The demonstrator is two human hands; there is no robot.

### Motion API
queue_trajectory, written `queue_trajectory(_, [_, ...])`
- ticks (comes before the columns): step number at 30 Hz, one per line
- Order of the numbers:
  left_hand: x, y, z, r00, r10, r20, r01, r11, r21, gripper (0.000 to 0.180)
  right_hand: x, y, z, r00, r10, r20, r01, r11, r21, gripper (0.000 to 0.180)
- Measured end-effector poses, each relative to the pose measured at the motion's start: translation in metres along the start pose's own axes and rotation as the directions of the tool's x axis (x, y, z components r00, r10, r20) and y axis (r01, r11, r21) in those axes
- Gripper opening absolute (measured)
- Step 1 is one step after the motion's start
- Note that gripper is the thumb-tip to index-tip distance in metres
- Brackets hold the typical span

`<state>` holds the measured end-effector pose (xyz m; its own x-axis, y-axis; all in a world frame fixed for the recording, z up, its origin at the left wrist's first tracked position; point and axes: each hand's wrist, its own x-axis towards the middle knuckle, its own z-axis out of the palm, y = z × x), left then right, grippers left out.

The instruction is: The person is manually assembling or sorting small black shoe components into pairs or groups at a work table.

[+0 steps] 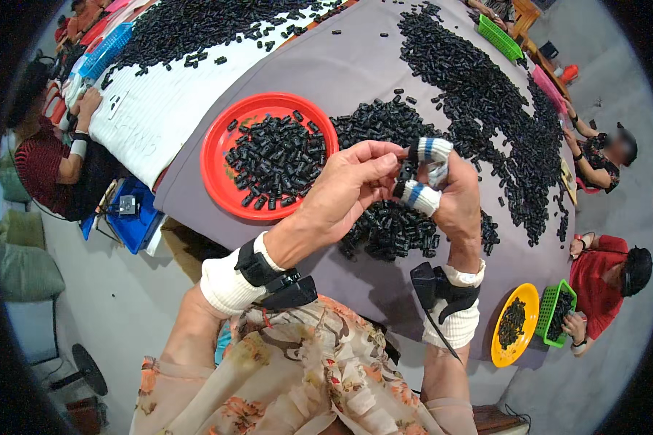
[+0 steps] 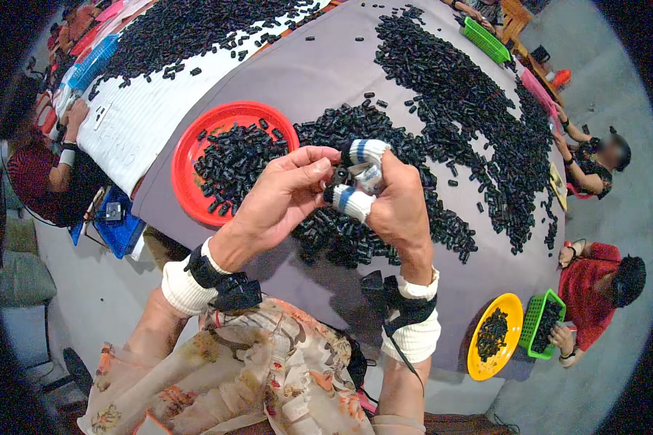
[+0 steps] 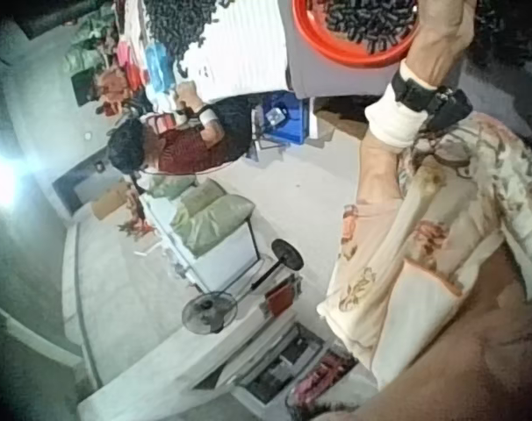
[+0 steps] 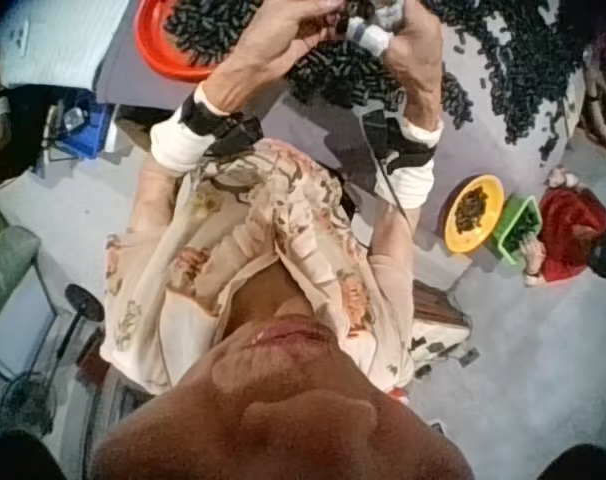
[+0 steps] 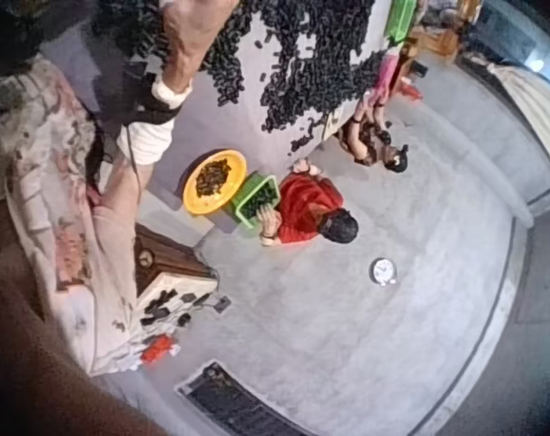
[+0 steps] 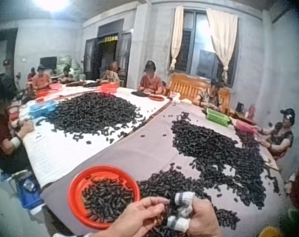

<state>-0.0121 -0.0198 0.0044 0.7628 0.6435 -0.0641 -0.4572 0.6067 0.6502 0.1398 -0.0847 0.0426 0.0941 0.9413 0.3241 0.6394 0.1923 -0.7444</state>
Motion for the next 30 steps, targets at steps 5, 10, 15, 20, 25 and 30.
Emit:
queue_trajectory(5, [0.003, -0.011, 0.010, 0.986, -0.109, 0.128, 0.132, 0.973, -0.191, 0.027, -0.011, 0.016, -0.002, 0.994, 0.086, -0.065, -0.066, 0.965, 0.254, 0.038])
queue_trajectory(10, [0.009, -0.020, 0.009, 0.989, -0.091, 0.118, 0.109, 0.982, -0.157, 0.027, -0.020, 0.010, -0.010, 0.990, 0.119, -0.077, -0.101, 0.973, 0.207, 0.043])
queue_trajectory(15, [0.014, -0.022, 0.011, 0.979, -0.131, 0.155, 0.158, 0.971, -0.180, 0.027, -0.022, 0.022, -0.012, 0.989, 0.137, -0.060, -0.117, 0.958, 0.264, 0.044])
queue_trajectory(20, [0.017, -0.021, 0.006, 0.978, -0.130, 0.162, 0.164, 0.963, -0.216, 0.029, -0.015, 0.018, -0.008, 0.980, 0.183, -0.080, -0.154, 0.946, 0.285, 0.045])
queue_trajectory(25, [0.021, -0.016, -0.004, 0.973, -0.115, 0.198, 0.166, 0.951, -0.262, 0.028, -0.008, 0.023, -0.011, 0.970, 0.237, -0.045, -0.222, 0.951, 0.215, 0.044])
queue_trajectory(30, [0.027, -0.013, -0.009, 0.983, -0.103, 0.151, 0.141, 0.954, -0.265, 0.025, 0.005, 0.023, -0.012, 0.968, 0.224, 0.115, -0.236, 0.965, 0.111, 0.039])
